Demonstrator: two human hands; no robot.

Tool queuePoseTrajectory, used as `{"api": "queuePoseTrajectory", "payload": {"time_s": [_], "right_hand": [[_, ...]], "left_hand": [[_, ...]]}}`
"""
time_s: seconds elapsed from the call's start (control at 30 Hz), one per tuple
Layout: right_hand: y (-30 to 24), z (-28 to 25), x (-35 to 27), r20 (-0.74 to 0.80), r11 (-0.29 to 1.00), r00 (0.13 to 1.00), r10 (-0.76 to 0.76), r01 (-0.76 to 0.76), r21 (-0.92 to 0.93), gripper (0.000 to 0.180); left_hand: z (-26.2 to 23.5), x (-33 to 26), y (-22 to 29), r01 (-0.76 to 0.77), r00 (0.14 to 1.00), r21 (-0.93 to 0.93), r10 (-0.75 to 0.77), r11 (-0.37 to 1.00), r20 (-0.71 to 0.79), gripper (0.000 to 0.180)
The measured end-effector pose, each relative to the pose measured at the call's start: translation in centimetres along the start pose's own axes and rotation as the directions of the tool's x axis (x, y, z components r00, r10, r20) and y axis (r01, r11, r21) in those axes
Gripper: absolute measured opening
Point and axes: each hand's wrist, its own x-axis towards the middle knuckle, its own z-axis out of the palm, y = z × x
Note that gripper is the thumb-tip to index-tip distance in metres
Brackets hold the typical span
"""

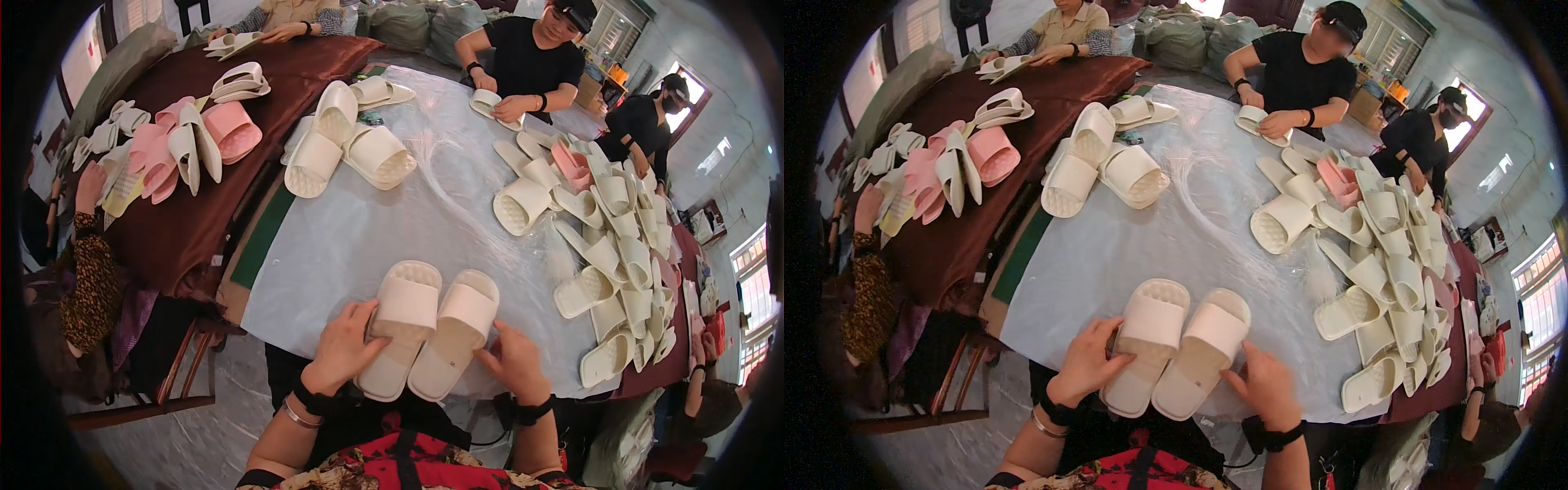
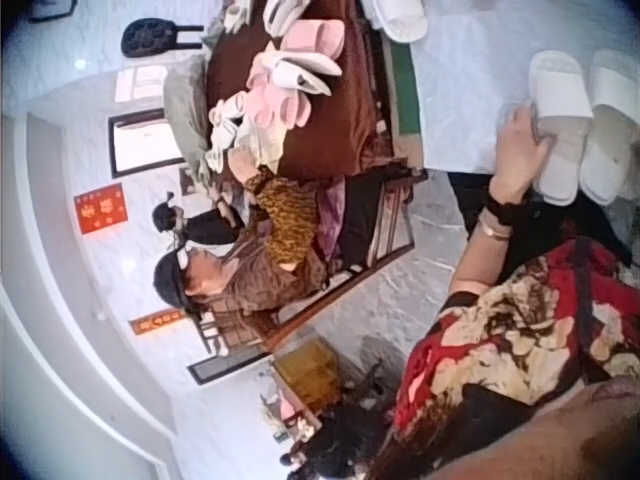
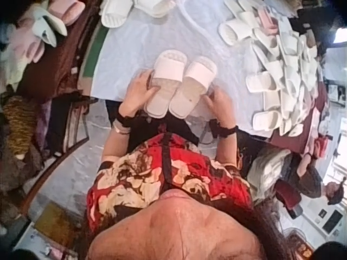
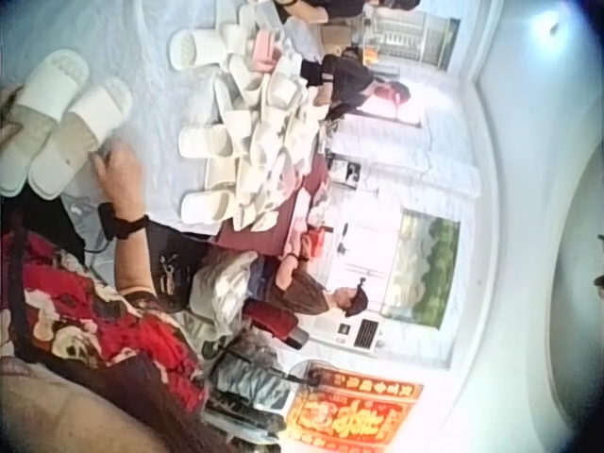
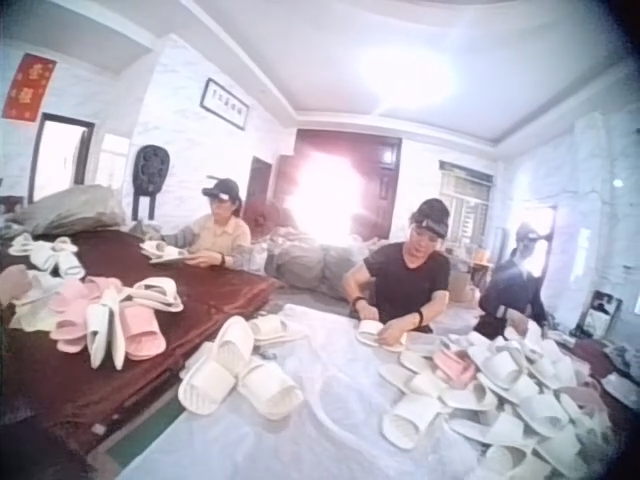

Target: The person is inspecting and trimming loose threads from newly manufactured sandals at a production table.

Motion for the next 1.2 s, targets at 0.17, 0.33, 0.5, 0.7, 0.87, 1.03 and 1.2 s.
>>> {"api": "queuePoseTrajectory", "payload": {"time_s": [0.17,0.33,0.5,0.7,0.87,1.03,1.2], "right_hand": [[-2.0,2.3,2.6,-0.038,0.992,0.994,-0.1,0.103,0.071,0.052],[-1.4,0.5,5.3,-0.096,0.962,0.959,-0.266,0.27,0.033,0.037],[1.1,-1.2,9.4,-0.071,0.974,0.989,-0.128,0.112,-0.197,0.012],[1.9,1.7,12.3,-0.001,0.952,0.995,-0.1,0.095,-0.29,0.012],[2.6,2.3,12.1,0.068,0.949,0.998,0.011,0.011,-0.315,0.013],[1.1,-0.4,10.2,0.193,0.963,0.978,-0.074,0.121,-0.241,0.013],[-3.0,-2.1,8.9,-0.284,0.879,0.841,-0.46,0.476,-0.012,0.006]], "left_hand": [[0.1,0.0,0.2,0.074,0.993,-0.033,-0.077,0.997,-0.089,0.051],[-0.3,-0.1,-0.7,0.081,0.973,-0.045,-0.088,0.996,-0.211,0.047],[0.2,0.1,-1.0,0.05,0.968,-0.045,-0.059,0.998,-0.243,0.045],[0.2,0.2,-0.7,0.1,0.964,-0.031,-0.105,0.994,-0.243,0.043],[0.0,0.3,-0.7,0.123,0.965,-0.04,-0.129,0.992,-0.229,0.043],[0.2,0.4,-0.9,0.087,0.963,-0.035,-0.093,0.996,-0.251,0.043],[0.4,0.2,-0.9,0.058,0.959,-0.016,-0.06,0.998,-0.276,0.043]]}}
